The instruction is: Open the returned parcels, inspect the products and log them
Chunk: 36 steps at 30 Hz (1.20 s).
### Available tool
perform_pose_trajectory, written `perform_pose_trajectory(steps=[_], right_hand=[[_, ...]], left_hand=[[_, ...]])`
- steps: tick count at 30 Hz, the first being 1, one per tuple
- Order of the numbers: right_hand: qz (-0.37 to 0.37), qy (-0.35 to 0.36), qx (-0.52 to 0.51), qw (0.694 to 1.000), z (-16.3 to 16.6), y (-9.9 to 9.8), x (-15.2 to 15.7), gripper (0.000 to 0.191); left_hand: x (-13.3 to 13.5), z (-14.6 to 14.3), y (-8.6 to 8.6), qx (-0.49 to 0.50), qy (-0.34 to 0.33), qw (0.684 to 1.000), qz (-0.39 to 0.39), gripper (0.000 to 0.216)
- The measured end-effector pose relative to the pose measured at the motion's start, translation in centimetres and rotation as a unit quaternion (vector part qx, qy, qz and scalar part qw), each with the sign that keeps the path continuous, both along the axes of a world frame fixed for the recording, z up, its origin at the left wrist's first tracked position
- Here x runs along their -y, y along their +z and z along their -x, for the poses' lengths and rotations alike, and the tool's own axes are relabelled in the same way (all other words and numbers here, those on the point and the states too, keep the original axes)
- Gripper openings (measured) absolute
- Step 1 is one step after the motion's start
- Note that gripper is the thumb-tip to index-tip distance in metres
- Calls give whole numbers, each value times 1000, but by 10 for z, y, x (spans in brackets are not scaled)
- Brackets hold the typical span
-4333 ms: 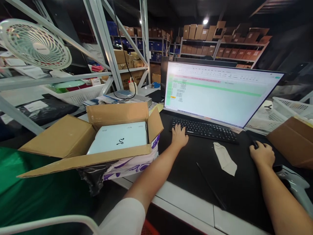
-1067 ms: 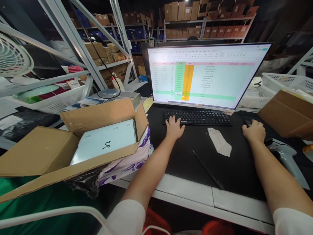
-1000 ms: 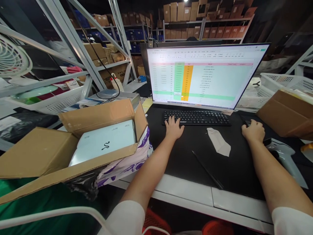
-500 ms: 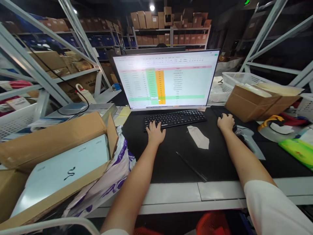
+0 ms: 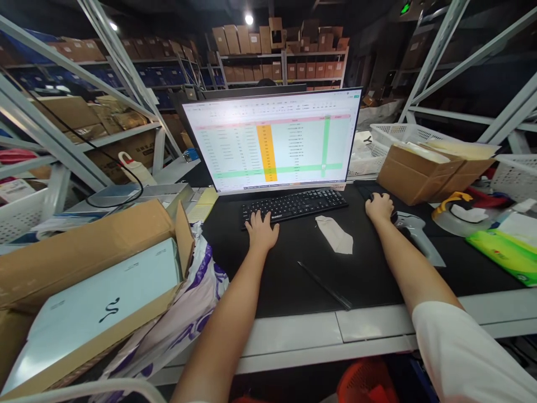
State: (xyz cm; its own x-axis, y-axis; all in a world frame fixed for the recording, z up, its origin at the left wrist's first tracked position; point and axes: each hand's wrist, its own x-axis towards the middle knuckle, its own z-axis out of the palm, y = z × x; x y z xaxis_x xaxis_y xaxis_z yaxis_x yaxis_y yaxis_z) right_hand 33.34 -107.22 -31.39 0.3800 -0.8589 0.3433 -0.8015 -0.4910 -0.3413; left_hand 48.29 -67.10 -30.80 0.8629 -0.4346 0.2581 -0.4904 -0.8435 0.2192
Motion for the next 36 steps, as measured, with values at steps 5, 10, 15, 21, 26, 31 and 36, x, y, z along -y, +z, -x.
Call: perform_pose_trajectory(steps=[5, 10, 15, 21, 26, 31, 36], right_hand=[[1, 6, 0, 1000, 0, 0, -1, 41], [0, 7, 1, 1000, 0, -2, 2, 42], [1, 7, 3, 1000, -1, -3, 2, 41], [0, 8, 2, 1000, -1, -2, 1, 41], [1, 10, 3, 1000, -1, -3, 3, 42], [-1, 11, 6, 1000, -1, -3, 4, 42], [-1, 16, 7, 1000, 0, -3, 3, 42]], left_hand=[[0, 0, 0, -4, -2, 1000, 0, 63], [0, 0, 1, -6, 2, 1000, -6, 63], [0, -1, 0, -6, 4, 1000, -7, 62], [0, -1, -1, -1, 2, 1000, -5, 62], [0, 0, 0, -8, 2, 1000, -4, 62], [0, 0, 0, -5, 3, 1000, -2, 62], [0, -1, -1, -5, -2, 1000, 4, 63]])
